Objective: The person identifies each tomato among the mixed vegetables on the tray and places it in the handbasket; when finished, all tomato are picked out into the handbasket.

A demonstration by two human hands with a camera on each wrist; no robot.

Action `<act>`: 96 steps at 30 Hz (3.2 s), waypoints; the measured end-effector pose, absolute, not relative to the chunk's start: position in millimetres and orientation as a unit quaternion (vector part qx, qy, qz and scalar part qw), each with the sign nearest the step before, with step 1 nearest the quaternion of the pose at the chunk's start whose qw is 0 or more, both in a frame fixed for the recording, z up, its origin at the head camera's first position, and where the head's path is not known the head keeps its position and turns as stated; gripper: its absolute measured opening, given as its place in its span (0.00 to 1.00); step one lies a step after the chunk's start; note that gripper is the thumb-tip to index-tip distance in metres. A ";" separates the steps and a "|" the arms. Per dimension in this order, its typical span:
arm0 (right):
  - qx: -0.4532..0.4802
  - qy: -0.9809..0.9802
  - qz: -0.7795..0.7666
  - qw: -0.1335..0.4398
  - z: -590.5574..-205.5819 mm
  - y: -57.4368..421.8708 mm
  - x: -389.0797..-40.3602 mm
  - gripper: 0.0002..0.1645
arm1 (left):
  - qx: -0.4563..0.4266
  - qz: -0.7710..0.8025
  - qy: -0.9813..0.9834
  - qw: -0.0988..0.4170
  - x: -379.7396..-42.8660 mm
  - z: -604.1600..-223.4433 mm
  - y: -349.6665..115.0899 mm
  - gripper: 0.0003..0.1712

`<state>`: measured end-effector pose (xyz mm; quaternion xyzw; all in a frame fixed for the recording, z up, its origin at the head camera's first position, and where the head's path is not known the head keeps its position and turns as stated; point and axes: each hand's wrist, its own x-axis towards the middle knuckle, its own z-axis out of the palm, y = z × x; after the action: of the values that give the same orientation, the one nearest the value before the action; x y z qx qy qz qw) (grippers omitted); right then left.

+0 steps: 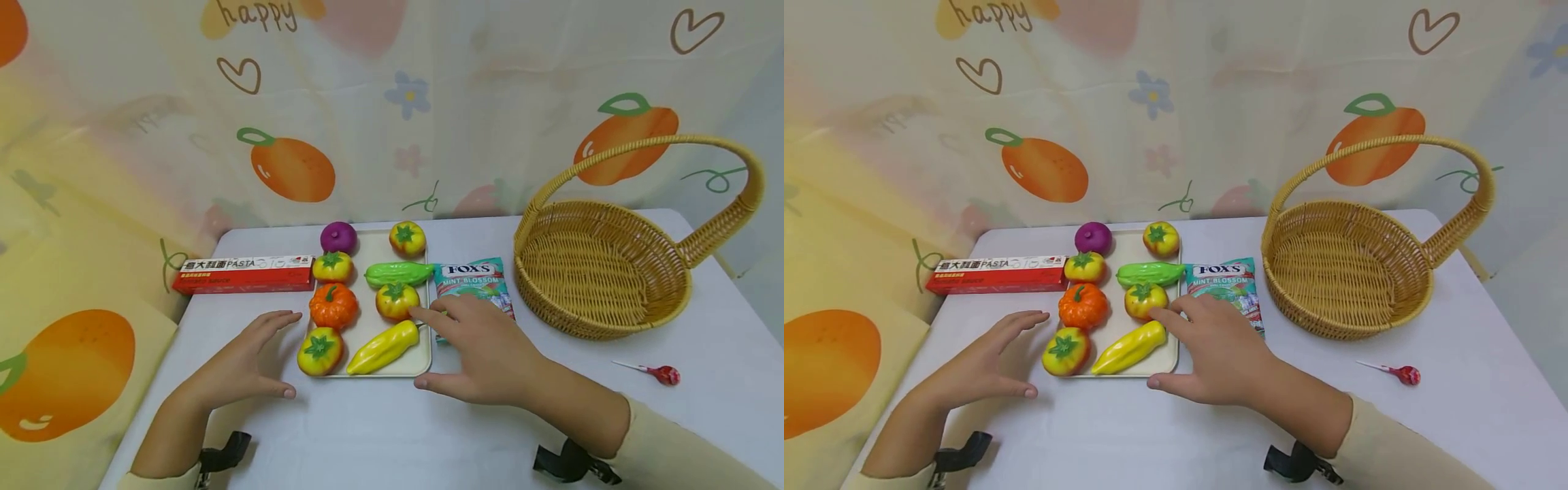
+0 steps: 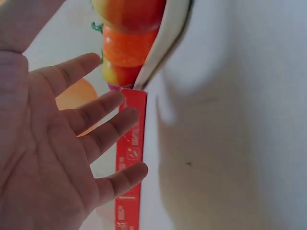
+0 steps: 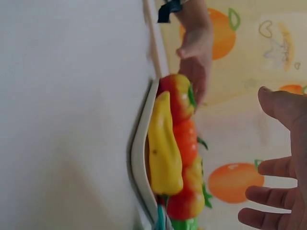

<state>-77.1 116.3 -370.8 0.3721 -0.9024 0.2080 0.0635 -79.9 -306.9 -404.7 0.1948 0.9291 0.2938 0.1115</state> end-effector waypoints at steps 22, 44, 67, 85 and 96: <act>0.377 -0.884 0.275 -0.007 -385.0 52.5 -81.5 0.47 | 0.179 0.327 0.922 0.105 -86.8 -439.8 -316.1 0.49; 0.331 -0.882 0.330 -0.063 -404.7 -3.0 -90.2 0.46 | 0.156 0.386 0.901 0.123 -92.8 -452.8 -317.5 0.39; 0.278 -0.889 0.363 -0.040 -422.1 -40.9 -78.1 0.46 | 0.151 0.374 0.908 0.110 -90.6 -454.8 -315.6 0.40; 0.263 -0.907 0.330 -0.014 -428.7 -50.5 -76.4 0.45 | 0.150 0.376 0.908 0.106 -90.0 -454.4 -314.9 0.40; 0.268 -0.900 0.344 -0.009 -430.9 -50.6 -76.7 0.43 | 0.154 0.379 0.906 0.105 -89.6 -456.1 -316.0 0.40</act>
<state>-76.7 -50.6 -430.9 0.2684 -0.8998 0.3438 -0.0089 -89.6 -316.0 -456.1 0.1544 0.9064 0.3790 0.1049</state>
